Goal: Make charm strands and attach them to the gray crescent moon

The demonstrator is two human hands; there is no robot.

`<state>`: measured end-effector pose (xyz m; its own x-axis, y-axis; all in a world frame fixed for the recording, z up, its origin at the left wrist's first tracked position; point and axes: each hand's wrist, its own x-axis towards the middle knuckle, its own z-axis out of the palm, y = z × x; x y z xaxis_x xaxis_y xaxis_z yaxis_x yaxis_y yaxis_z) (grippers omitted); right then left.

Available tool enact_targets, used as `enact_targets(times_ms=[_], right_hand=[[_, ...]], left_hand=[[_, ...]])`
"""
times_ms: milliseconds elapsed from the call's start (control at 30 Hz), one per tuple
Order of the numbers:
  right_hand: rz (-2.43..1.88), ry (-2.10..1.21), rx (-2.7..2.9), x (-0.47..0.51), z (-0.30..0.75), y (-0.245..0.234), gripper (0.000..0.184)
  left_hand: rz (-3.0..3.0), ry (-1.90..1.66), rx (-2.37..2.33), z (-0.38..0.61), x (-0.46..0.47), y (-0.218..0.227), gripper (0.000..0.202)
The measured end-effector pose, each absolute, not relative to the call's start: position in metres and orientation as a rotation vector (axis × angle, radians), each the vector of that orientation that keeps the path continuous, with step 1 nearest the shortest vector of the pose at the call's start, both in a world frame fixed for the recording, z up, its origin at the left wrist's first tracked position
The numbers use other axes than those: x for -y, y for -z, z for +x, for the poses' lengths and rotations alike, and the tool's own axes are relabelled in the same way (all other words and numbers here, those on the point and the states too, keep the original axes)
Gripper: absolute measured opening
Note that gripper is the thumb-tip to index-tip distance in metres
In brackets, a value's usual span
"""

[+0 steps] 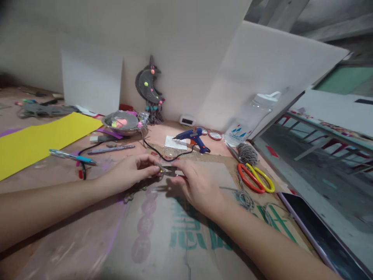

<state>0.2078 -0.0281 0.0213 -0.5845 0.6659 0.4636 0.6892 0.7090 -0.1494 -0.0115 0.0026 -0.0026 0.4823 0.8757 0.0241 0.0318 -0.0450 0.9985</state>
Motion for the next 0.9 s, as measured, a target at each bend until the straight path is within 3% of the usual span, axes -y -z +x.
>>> enact_targets(times_ms=[900], right_hand=[[-1.118,0.22,2.488,0.02,0.208,-0.01,0.039]], left_hand=[[1.592,-0.829,-0.859,-0.013,-0.001,0.002,0.021]])
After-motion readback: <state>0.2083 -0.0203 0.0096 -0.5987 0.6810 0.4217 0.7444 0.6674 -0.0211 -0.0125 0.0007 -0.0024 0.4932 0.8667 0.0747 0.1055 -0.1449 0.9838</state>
